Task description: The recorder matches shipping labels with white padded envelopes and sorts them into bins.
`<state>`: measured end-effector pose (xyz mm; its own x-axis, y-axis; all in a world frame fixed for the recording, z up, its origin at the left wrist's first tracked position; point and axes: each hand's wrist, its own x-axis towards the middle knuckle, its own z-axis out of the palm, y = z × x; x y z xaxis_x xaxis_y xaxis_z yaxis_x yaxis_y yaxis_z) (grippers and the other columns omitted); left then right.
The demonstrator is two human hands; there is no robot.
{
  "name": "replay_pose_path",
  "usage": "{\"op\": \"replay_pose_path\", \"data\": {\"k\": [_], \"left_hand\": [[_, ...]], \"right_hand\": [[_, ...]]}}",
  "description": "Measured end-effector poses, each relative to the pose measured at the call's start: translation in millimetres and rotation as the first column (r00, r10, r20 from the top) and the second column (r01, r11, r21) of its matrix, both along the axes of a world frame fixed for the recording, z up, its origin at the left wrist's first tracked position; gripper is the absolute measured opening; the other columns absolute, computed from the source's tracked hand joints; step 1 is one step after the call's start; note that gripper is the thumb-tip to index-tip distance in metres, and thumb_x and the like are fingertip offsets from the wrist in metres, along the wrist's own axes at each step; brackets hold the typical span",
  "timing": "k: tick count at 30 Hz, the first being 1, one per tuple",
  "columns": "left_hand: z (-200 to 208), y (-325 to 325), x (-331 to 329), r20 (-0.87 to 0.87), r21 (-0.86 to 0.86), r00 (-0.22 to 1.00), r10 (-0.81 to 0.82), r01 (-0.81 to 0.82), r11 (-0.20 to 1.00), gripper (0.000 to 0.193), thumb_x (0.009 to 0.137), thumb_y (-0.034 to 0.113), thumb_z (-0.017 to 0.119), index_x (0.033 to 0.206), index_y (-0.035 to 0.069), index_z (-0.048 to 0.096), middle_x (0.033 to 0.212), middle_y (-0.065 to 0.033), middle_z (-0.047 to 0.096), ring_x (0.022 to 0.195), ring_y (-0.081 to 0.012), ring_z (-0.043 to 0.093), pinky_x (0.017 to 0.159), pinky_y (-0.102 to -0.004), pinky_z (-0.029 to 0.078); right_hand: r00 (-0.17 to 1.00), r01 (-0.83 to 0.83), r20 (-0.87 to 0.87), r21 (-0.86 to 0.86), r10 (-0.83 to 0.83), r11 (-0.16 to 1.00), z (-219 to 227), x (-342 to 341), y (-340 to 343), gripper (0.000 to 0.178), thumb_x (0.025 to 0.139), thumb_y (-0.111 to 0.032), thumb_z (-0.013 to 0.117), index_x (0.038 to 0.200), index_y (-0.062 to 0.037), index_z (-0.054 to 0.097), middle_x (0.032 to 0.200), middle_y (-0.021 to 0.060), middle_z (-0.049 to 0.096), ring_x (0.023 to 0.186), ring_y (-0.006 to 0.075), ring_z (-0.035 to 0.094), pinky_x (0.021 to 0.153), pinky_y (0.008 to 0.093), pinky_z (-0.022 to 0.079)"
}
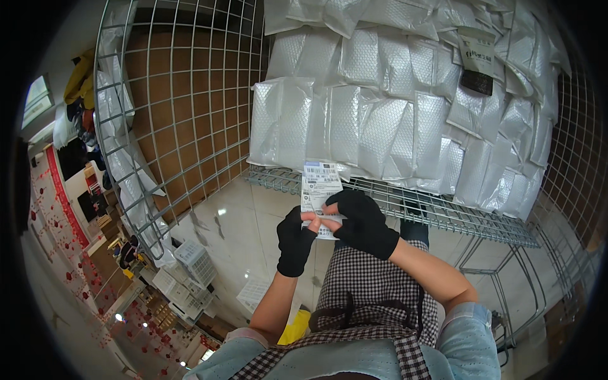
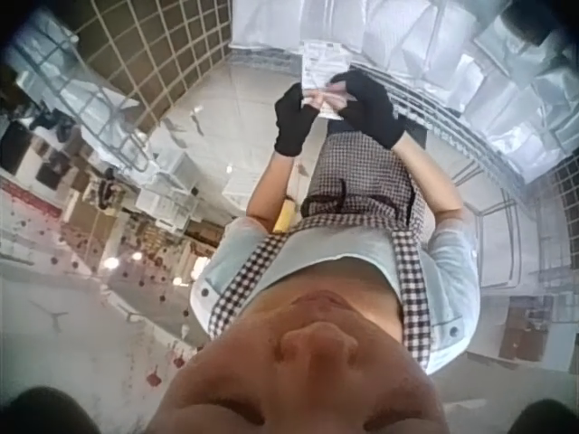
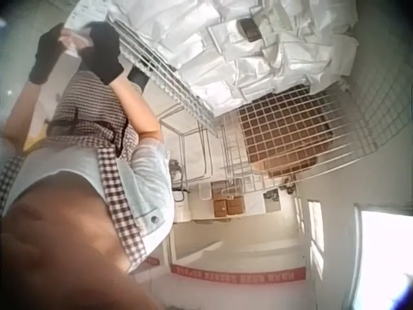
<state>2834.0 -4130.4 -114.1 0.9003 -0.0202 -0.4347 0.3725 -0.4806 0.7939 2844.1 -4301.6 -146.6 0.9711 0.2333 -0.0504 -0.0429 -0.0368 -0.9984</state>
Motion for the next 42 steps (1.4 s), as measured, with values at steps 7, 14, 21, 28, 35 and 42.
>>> {"op": "replay_pose_path", "data": {"k": [7,14,21,28,35,42], "left_hand": [[-3,55,5,0.005,-0.225,0.999,-0.034,0.034,0.974,0.014,0.071,0.001,0.065,0.083,0.002,0.058,0.083,-0.0098,0.061,0.075,-0.0197,0.059,0.067,-0.028,0.046],[-9,76,5,-0.029,-0.237,0.999,-0.027,0.019,0.971,0.015,0.07,0.0,0.065,0.083,0.002,0.058,0.083,-0.0096,0.061,0.075,-0.019,0.059,0.067,-0.0273,0.046],[-6,71,11,0.004,-0.193,0.994,-0.109,0.108,0.975,0.015,0.07,0.002,0.066,0.083,0.003,0.06,0.08,-0.0095,0.061,0.07,-0.0198,0.06,0.063,-0.0273,0.046],[0,74,18,0.011,-0.076,0.974,-0.225,0.225,0.971,0.013,0.07,0.005,0.067,0.082,0.004,0.061,0.076,-0.0094,0.06,0.068,-0.02,0.06,0.06,-0.0272,0.046],[-7,181,-11,-0.415,0.027,0.859,-0.3,0.341,0.94,0.013,0.07,0.011,0.067,0.077,0.001,0.062,0.066,-0.0074,0.057,0.062,-0.0177,0.057,0.058,-0.0272,0.044],[14,188,-19,-0.443,0.057,0.878,-0.183,0.231,0.971,0.013,0.07,0.01,0.067,0.078,0.001,0.062,0.07,-0.0087,0.06,0.064,-0.0166,0.059,0.059,-0.0268,0.045]], "right_hand": [[0.947,0.155,0.314,-0.249,-0.071,0.956,25,-3,47,0.022,0.058,-0.01,0.072,0.075,-0.0089,0.058,0.086,0.0055,0.056,0.084,0.0233,0.054,0.075,0.0392,0.044],[0.913,0.182,0.405,-0.314,-0.042,0.932,26,-1,68,0.025,0.058,-0.01,0.073,0.078,-0.01,0.057,0.088,0.0061,0.057,0.085,0.0236,0.056,0.076,0.0418,0.044],[0.991,0.033,0.134,-0.245,0.0,0.969,16,5,70,0.023,0.061,-0.007,0.069,0.082,-0.0097,0.06,0.085,0.0044,0.057,0.082,0.0226,0.055,0.076,0.0369,0.043],[0.678,0.222,-0.735,0.224,0.015,0.949,-4,14,53,0.017,0.082,-0.014,0.057,0.08,0.0017,0.06,0.071,0.0013,0.058,0.068,0.008,0.051,0.064,0.0228,0.041],[0.602,0.297,-0.763,-0.06,-0.236,0.953,-116,53,-37,0.011,0.076,-0.011,0.055,0.073,-0.0012,0.059,0.063,0.0018,0.054,0.056,0.0113,0.052,0.053,0.0247,0.043],[0.945,0.326,0.214,-0.592,-0.246,0.737,-145,84,38,0.012,0.076,-0.003,0.058,0.088,-0.0042,0.058,0.082,0.0121,0.061,0.075,0.0263,0.061,0.065,0.0316,0.048]]}}
